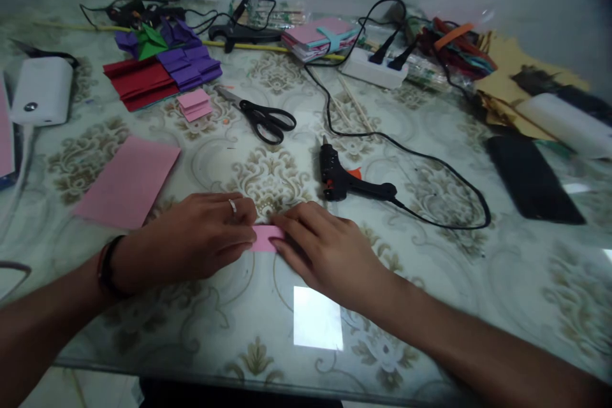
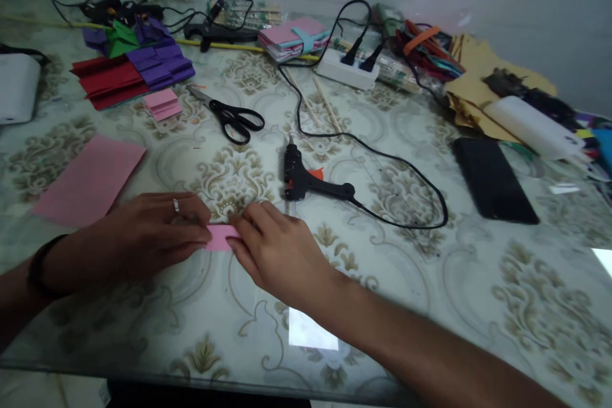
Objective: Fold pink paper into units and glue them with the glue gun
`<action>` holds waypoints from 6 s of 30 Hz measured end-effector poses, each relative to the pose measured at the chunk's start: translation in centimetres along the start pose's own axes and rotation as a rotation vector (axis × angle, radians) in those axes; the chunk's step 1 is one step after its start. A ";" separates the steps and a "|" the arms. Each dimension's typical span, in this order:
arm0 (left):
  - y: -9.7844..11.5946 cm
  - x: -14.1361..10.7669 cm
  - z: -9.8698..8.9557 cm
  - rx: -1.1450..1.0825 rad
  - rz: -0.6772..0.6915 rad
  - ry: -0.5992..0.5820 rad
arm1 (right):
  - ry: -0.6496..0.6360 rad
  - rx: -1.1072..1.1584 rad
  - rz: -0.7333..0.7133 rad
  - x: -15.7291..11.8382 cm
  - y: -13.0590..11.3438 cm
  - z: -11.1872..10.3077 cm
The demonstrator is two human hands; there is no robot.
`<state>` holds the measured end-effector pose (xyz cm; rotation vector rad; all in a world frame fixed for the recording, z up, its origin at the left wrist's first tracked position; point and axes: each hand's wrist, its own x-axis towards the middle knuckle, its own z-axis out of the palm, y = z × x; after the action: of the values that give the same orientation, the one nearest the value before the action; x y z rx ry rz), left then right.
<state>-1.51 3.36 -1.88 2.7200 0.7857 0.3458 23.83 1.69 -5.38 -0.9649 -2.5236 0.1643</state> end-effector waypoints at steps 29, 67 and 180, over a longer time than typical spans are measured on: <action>0.9 0.3 1.3 -0.047 -0.083 0.055 | 0.073 0.181 -0.051 -0.1 0.1 0.3; 1.6 0.2 1.7 -0.166 -0.133 0.094 | 0.052 0.306 -0.026 -0.1 -0.2 0.6; 0.3 0.6 1.2 -0.167 -0.018 0.150 | 0.027 0.577 0.054 0.2 0.6 0.5</action>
<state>-0.49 3.21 -2.76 2.5519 0.7816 0.5899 23.83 2.27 -5.91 -0.7829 -2.2206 0.8351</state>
